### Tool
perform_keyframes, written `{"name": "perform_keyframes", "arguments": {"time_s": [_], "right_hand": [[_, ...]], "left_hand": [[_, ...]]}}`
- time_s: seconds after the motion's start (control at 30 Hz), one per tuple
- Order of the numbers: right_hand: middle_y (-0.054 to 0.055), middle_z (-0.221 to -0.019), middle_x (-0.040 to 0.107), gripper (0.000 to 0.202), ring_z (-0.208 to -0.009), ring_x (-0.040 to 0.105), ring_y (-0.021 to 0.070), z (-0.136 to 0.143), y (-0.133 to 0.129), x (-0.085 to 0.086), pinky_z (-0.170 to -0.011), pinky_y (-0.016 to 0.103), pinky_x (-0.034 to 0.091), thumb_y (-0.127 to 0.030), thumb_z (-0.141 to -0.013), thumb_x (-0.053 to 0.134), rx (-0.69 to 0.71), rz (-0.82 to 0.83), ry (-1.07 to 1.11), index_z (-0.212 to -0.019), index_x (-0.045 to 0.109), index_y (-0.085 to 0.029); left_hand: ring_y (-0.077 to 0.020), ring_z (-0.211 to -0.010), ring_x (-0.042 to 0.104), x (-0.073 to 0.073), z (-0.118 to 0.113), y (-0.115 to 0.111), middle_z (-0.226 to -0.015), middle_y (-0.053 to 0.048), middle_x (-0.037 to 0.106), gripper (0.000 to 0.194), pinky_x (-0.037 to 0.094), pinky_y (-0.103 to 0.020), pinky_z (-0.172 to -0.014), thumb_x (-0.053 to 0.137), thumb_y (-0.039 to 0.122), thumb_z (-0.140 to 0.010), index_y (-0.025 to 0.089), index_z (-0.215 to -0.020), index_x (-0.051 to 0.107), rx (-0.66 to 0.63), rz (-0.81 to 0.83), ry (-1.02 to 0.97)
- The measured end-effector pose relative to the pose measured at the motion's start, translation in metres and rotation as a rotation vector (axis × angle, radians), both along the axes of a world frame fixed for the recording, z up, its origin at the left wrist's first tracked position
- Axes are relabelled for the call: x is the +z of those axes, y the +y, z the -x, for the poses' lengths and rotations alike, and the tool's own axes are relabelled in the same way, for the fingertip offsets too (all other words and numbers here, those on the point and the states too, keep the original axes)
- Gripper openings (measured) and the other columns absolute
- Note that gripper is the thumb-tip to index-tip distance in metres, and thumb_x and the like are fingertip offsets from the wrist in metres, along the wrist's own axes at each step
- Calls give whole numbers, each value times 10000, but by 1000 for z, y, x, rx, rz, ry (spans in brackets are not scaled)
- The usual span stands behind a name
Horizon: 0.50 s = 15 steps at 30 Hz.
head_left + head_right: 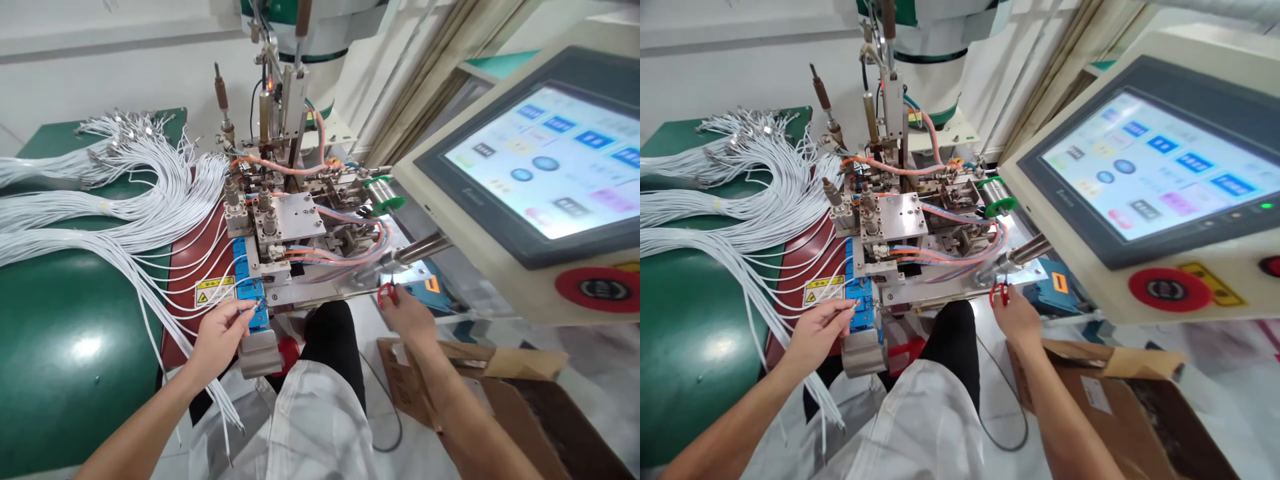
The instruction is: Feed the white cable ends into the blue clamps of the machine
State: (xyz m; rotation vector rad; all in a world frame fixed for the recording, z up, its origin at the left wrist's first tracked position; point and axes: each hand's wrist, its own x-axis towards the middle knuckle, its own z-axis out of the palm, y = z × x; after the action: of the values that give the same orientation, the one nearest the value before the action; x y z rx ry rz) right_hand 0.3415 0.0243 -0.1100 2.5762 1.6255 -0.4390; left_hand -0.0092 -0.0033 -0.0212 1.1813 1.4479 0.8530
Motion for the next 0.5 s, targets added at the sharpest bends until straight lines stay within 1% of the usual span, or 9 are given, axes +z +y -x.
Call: {"name": "perform_keyframes", "arguments": {"time_s": [0.07,0.13,0.23,0.3,0.4,0.5], "right_hand": [[173,-888,658,380,-826,612,278,-7,12,4,-657,325,402,-299,-850,357,34,13,15,-1092,565,-93],[169,-878,660,329,-832,613,272,-6,18,6,-667,319,398,-255,-840,374,65,6,30,-1020,601,-100],[156,-892,666,351,-827,619,255,2,15,5,-663,305,398,-189,-830,356,79,-13,37,-1090,574,-101],[142,-905,673,380,-824,623,244,11,10,3,-651,292,401,-179,-826,348,77,-27,39,-1138,553,-114],[141,-973,664,394,-850,619,238,21,6,0,-673,289,405,-194,-836,342,90,-47,35,-1170,540,-126],[132,-960,666,379,-844,617,232,23,13,1,-683,291,405,-240,-857,331,110,-64,31,-1150,551,-147]], "left_hand": [[-90,-510,489,-1,0,1,-641,8,538,229,419,-211,-506,577,328,-752,166,-886,668,-3,-60,26],[-93,-524,502,0,0,2,-688,-7,559,214,435,-218,-528,576,320,-751,164,-861,674,1,-85,53],[-99,-518,508,2,2,3,-660,-5,568,210,449,-221,-533,583,324,-743,165,-846,673,10,-81,86],[-106,-519,512,3,4,3,-612,4,561,220,455,-225,-538,594,334,-735,165,-854,670,7,-71,89],[-115,-529,519,1,6,4,-589,9,557,242,455,-235,-549,604,351,-727,162,-864,668,6,-46,72],[-114,-528,519,-3,7,5,-595,8,566,243,447,-237,-553,610,352,-721,162,-861,672,-2,-36,58]]}}
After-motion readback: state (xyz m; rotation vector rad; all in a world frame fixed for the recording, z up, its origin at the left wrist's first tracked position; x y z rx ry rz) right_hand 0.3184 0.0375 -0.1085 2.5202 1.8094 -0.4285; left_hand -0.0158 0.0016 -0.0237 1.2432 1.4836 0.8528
